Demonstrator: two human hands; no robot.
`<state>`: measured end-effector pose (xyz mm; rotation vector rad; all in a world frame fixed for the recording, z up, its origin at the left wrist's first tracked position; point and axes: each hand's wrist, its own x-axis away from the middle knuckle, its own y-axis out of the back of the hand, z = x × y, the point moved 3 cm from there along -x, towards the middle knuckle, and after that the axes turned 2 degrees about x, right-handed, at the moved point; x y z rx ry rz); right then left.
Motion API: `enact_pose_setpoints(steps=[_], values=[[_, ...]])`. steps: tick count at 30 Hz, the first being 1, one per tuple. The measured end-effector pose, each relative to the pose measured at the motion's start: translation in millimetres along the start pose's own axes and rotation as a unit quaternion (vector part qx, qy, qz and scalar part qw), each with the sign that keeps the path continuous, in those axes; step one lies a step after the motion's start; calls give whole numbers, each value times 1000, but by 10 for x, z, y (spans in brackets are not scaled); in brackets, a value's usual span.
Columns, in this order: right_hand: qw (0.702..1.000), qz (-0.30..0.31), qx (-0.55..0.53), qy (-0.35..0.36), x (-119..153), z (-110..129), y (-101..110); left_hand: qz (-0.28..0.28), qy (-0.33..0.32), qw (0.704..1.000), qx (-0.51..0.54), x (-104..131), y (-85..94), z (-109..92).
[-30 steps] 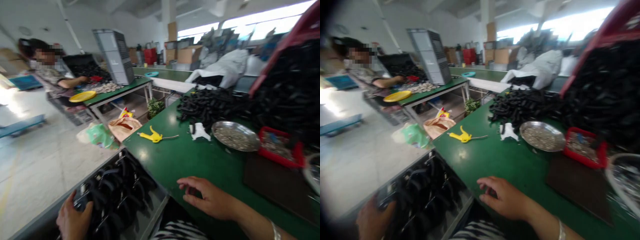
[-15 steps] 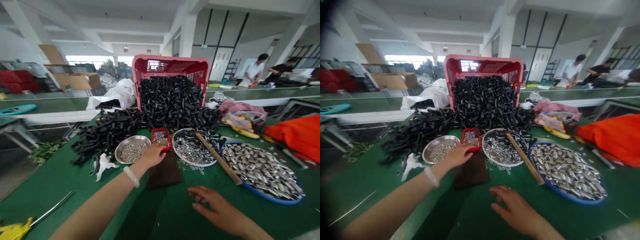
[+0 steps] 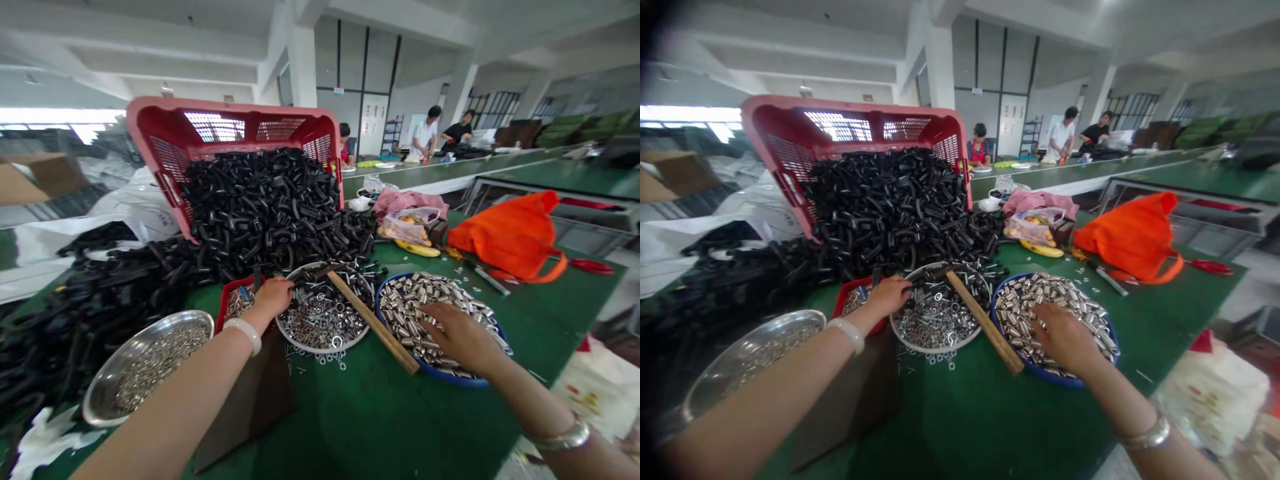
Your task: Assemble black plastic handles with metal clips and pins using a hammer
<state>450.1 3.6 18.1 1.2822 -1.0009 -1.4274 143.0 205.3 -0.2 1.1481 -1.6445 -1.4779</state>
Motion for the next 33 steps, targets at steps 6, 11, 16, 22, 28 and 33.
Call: enact_pose_setpoints(steps=[6, 11, 16, 22, 28, 33], values=[[996, 51, 62, -29, -302, -325, -76, 72, -30, 996, 32, 38, -232, -178], [978, 182, 105, -6, -677, -273, -204, 66, -61, 993, 81, 215, -262, -155], [980, 166, 108, -23, -808, -281, -225, 59, -76, 991, 97, 355, -65, -165], [962, 50, -243, -112, -592, -530, -48, 97, -112, 984, 100, 474, 5, -433], [751, 109, -610, -228, -149, -311, -111, 159, -124, 977, 67, 555, -119, -596], [739, 119, -628, -214, 42, -59, -70, 154, -124, 980, 38, 631, -96, -630]])
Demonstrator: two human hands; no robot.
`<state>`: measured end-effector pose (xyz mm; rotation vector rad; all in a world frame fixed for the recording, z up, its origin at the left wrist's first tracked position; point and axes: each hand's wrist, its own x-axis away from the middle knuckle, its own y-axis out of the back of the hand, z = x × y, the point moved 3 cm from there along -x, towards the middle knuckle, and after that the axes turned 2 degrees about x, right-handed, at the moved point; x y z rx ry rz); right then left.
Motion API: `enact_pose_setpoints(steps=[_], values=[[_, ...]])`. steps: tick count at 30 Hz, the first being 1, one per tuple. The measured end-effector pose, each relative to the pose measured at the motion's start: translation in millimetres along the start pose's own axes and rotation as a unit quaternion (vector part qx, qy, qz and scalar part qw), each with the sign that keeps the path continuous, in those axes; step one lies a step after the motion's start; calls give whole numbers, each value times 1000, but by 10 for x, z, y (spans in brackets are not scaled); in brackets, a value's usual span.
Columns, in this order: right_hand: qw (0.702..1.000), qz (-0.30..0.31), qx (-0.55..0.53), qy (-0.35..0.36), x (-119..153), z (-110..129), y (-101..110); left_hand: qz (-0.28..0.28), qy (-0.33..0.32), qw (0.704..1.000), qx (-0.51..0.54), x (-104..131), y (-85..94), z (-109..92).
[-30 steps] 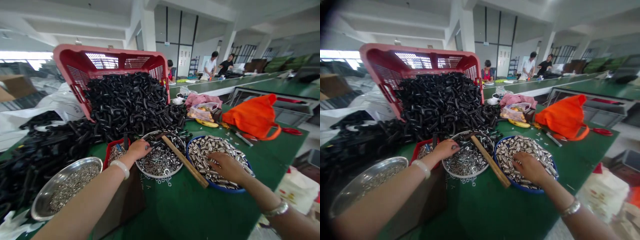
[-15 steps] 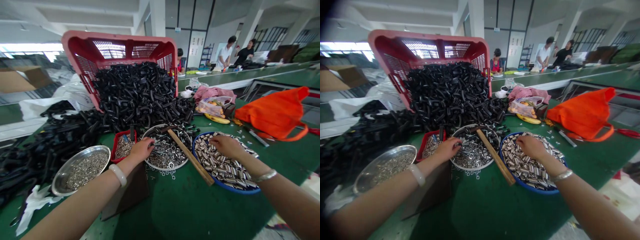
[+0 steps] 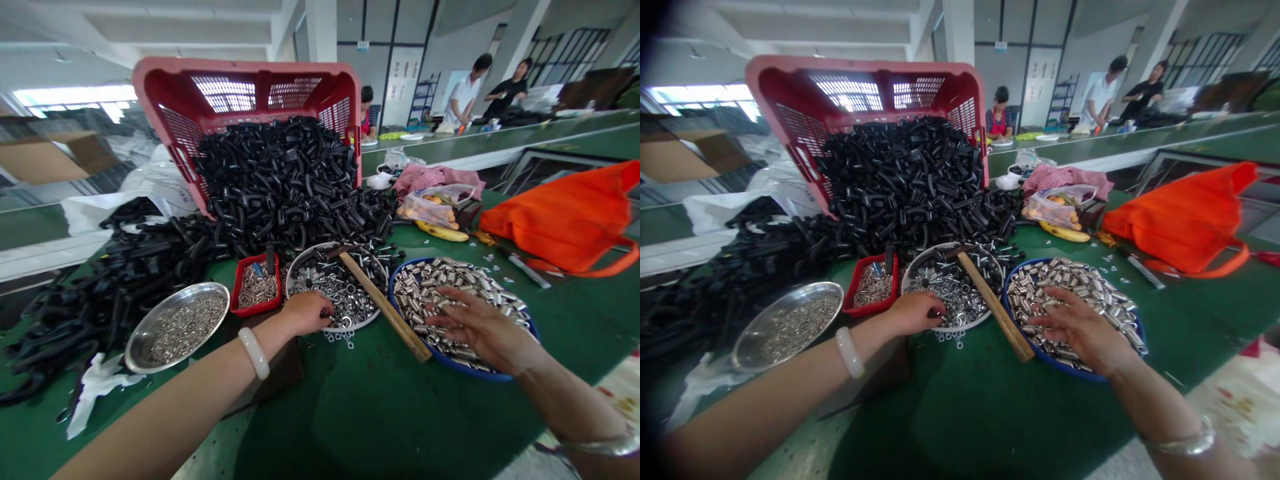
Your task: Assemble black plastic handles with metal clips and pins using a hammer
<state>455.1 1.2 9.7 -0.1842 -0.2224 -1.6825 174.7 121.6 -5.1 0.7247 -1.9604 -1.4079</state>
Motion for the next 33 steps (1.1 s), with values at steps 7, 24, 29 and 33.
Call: enact_pose_setpoints(steps=[7, 24, 29, 33], values=[[996, 2, 36, 83, 138, 108, -487, -4, 34, 994, -105, -61, 8, -236], [961, 61, 171, 209, -105, -24, -1347, -172, 130, 847, 487, 256, -169, 0], [939, 47, 182, 287, -120, 20, -1670, -109, 151, 662, 726, 528, -308, -148], [953, 73, 169, 241, -83, 2, -1810, -67, 142, 557, 816, 720, -341, -99]])
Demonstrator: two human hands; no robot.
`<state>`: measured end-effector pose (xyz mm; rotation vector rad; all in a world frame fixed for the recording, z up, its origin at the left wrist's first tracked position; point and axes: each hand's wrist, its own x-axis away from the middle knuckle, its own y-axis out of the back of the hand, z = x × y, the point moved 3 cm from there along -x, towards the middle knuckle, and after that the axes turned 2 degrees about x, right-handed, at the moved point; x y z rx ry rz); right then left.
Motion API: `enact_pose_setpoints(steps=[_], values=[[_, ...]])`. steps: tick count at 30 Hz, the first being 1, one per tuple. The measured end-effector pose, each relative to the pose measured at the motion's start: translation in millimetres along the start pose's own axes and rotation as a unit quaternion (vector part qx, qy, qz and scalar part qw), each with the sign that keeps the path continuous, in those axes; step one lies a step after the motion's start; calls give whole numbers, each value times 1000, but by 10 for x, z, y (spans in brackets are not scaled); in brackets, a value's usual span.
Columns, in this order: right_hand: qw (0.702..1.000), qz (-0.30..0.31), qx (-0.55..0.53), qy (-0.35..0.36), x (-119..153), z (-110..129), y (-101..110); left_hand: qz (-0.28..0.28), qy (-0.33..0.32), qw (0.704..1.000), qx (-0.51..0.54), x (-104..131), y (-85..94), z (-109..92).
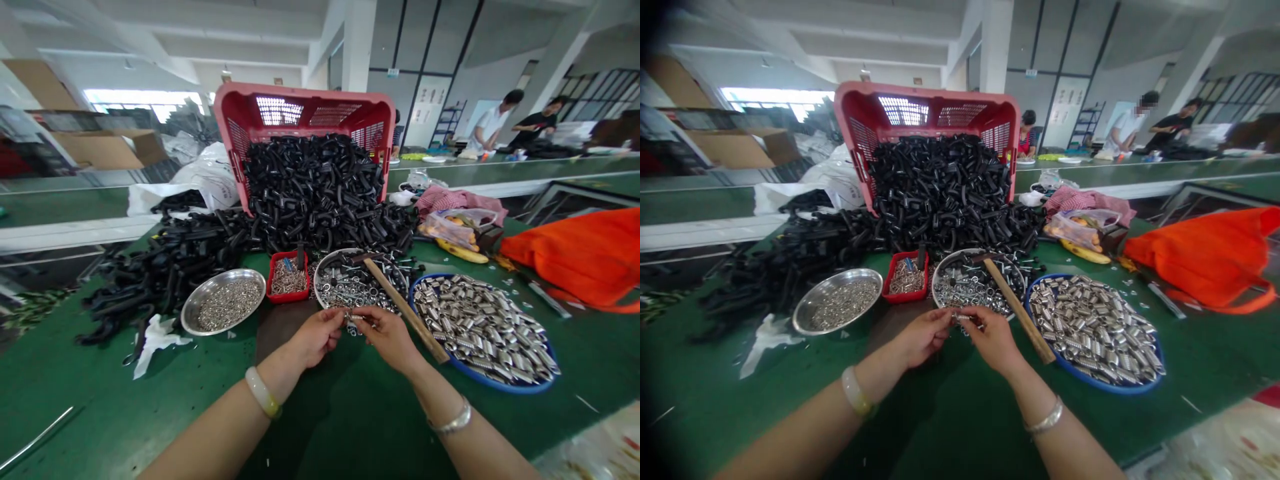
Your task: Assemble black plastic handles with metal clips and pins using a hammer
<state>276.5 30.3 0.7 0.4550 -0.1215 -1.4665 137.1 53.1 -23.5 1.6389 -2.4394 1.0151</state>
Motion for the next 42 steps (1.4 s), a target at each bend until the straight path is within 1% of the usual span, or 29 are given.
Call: enact_pose_setpoints(steps=[2, 4, 7, 9, 11, 13, 15, 19, 22, 27, 30, 33, 36, 39, 40, 42], values=[[998, 14, -47, -29, 14, 9, -39, 8, 21, 1000, 8, 61, 61, -12], [993, 12, -105, -48, 23, 23, -63, 6, 27, 1000, -7, 110, 106, -30], [986, 9, -154, -56, 29, 56, -118, -13, 32, 999, 10, 162, 144, -43], [988, 10, -150, -43, 35, 81, -179, -35, 36, 998, 49, 188, 163, -41], [990, 3, -136, -31, 45, 88, -249, -43, 42, 992, 111, 213, 177, -33], [990, -17, -135, -30, 57, 73, -313, -35, 47, 984, 168, 236, 187, -26], [986, -40, -156, -34, 66, 51, -363, -19, 65, 971, 228, 257, 190, -15], [976, -62, -206, -31, 55, 50, -425, 15, 105, 948, 300, 285, 169, -8], [973, -68, -217, -38, 32, 63, -446, 9, 89, 950, 300, 290, 161, -20], [970, -48, -224, -79, -3, 20, -455, -31, 53, 951, 302, 277, 121, 17], [960, -36, -256, -110, -25, -34, -446, -63, 29, 942, 328, 252, 86, 61], [949, -20, -281, -141, -49, -83, -430, -66, 26, 939, 336, 227, 71, 92], [956, -10, -254, -144, -63, -110, -393, -62, 30, 945, 319, 216, 85, 106], [976, -13, -183, -118, -64, -97, -353, -80, 7, 953, 294, 211, 89, 120], [984, -30, -148, -96, -62, -75, -339, -89, -6, 955, 282, 210, 80, 126], [994, -79, -70, -31, -58, 3, -319, -107, -37, 961, 251, 212, 45, 131]])
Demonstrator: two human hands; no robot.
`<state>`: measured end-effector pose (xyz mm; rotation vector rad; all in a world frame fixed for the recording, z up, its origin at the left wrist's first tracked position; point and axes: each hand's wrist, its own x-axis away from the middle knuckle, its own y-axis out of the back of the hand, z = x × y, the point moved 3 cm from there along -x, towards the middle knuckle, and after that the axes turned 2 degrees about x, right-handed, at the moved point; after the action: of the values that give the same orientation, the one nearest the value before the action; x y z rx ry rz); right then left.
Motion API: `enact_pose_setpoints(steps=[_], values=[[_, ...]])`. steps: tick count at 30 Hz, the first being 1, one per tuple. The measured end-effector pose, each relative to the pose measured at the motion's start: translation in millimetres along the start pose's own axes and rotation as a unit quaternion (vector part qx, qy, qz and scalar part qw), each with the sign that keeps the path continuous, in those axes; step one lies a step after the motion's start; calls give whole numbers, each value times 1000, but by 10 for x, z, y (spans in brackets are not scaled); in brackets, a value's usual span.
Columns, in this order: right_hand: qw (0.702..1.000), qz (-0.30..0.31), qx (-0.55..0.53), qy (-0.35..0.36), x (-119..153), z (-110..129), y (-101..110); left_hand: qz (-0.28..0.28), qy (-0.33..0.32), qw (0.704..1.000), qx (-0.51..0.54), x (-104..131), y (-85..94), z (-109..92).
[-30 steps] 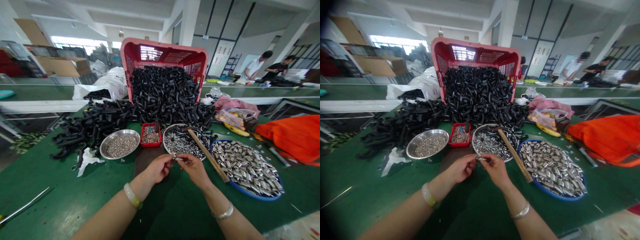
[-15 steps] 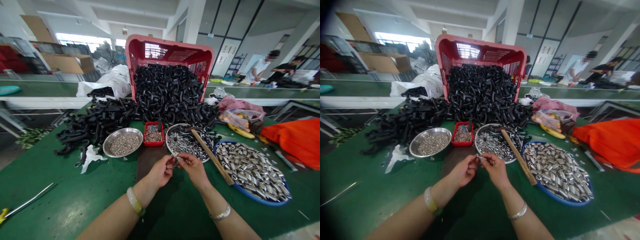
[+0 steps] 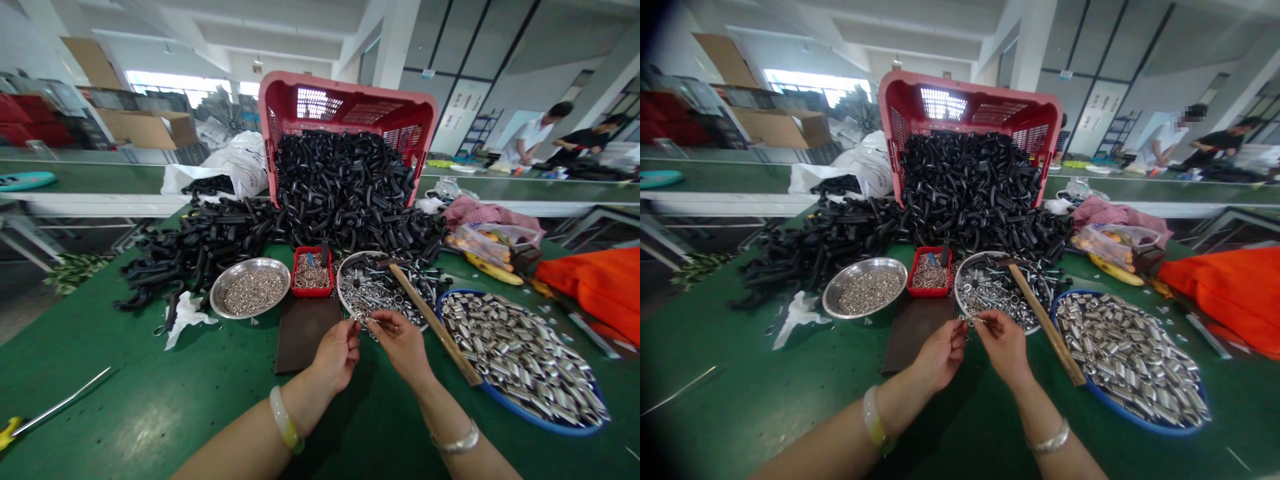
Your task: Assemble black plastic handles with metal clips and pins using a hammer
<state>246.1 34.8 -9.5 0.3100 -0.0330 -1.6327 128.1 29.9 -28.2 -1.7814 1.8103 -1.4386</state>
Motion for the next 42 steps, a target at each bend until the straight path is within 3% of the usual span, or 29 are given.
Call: enact_pose_setpoints(steps=[2, 4, 9, 13, 17, 20, 24, 30, 35, 42], values=[[997, -30, 41, 66, 5, 101, -25, 12, -30, 999, -24, 21, -44, 12], [996, -21, 18, 89, -16, 187, -71, 43, -48, 997, -40, 46, -85, 7], [993, 83, -47, 64, -188, 308, -118, 57, -90, 987, -120, 21, -34, -84], [992, 111, -28, 56, -340, 297, -52, 81, -106, 975, -180, -73, 24, -179], [991, 120, -50, 25, -413, 201, -14, 84, -93, 962, -241, -130, -4, -280], [990, 131, -11, 49, -385, 174, -3, 79, -70, 955, -277, -144, -43, -322], [981, 103, 97, 130, -312, 256, 51, 76, -72, 955, -278, -158, -59, -341], [922, 118, 253, 267, -239, 429, 52, 125, -59, 953, -271, -192, -72, -303], [926, 99, 263, 254, -225, 438, 51, 107, -28, 966, -233, -214, -31, -276], [944, 129, 224, 206, -269, 367, 107, 113, 29, 971, -210, -223, 34, -272]])
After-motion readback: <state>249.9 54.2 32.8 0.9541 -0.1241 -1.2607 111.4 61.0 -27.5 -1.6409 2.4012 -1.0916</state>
